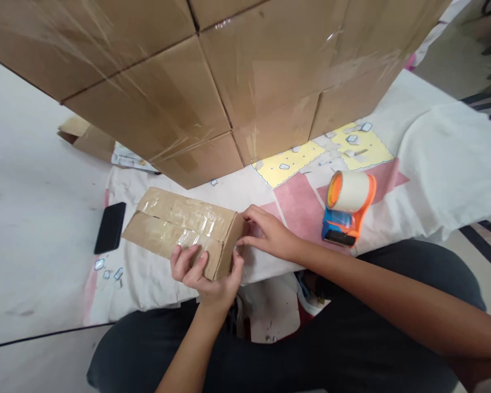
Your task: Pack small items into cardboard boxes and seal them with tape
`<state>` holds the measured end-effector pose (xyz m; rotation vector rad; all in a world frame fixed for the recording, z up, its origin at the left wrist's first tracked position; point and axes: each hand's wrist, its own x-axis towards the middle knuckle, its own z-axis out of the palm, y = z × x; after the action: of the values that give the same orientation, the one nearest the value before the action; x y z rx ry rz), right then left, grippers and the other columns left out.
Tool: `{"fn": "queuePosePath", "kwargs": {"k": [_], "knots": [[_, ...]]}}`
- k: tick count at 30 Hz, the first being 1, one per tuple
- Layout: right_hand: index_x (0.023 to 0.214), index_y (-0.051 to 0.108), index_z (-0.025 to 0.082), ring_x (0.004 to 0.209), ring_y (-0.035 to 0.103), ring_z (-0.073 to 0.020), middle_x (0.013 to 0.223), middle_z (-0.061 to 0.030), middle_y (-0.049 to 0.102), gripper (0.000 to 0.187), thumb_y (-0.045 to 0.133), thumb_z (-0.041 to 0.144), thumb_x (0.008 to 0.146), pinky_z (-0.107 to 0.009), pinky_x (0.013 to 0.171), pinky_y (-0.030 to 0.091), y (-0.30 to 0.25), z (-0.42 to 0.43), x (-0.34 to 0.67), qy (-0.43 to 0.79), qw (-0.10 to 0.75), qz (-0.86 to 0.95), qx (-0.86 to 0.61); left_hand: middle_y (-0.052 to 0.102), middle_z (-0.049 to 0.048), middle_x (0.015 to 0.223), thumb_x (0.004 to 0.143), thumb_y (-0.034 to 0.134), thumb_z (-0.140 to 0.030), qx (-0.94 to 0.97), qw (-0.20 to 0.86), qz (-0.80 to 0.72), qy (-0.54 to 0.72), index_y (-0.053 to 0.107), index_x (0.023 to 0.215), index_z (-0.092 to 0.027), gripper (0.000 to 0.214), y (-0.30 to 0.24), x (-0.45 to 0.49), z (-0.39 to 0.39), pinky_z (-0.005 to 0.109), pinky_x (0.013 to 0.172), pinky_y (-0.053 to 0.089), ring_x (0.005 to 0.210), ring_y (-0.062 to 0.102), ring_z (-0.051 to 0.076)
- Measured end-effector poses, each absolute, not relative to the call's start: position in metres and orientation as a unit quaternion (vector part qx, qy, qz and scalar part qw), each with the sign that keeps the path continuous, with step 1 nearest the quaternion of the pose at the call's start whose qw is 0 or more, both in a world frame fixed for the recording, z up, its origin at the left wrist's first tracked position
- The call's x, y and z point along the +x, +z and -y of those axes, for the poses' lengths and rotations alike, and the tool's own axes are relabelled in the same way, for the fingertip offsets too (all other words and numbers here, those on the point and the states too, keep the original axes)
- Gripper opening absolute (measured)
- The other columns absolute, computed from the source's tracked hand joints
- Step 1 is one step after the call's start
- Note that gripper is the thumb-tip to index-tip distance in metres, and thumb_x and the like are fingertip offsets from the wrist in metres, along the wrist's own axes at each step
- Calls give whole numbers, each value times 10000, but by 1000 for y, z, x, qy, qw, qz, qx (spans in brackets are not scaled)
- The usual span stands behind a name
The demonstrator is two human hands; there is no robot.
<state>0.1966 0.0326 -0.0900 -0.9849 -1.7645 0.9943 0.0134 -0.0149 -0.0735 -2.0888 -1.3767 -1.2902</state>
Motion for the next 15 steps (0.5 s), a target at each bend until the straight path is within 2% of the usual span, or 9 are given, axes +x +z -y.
{"fn": "queuePosePath", "kwargs": {"k": [4, 8, 11, 15], "knots": [[1050, 576, 183, 963, 563, -206, 1007, -45, 585, 385, 782, 417, 825, -332, 820, 460, -89, -30, 196, 404, 428, 703, -399, 433, 110, 1200, 615, 871, -231, -742, 173, 460, -457, 382, 1211, -245, 771, -75, 8, 14, 655, 1079, 398, 1281, 424, 330], [1106, 583, 182, 1004, 571, -205, 1064, -53, 590, 496, 854, 393, 747, -327, 861, 471, -89, -28, 197, 400, 403, 711, -415, 441, 123, 1212, 544, 908, -242, -750, 192, 422, -472, 388, 1269, -248, 892, -80, 2, 10, 665, 1071, 411, 1272, 436, 363], [1097, 581, 189, 1017, 567, -204, 1077, -54, 593, 514, 864, 411, 729, -316, 868, 472, -88, -30, 199, 390, 387, 720, -425, 466, 136, 1199, 485, 918, -227, -742, 202, 406, -493, 408, 1305, -236, 966, -88, -2, 3, 676, 1039, 431, 1229, 467, 388], [1048, 569, 188, 984, 555, -190, 1041, -39, 580, 517, 864, 454, 717, -285, 831, 463, -88, -30, 199, 385, 380, 727, -424, 534, 127, 1112, 437, 909, -231, -711, 210, 392, -545, 488, 1235, -252, 902, -103, -4, -8, 674, 961, 465, 1141, 510, 398]]}}
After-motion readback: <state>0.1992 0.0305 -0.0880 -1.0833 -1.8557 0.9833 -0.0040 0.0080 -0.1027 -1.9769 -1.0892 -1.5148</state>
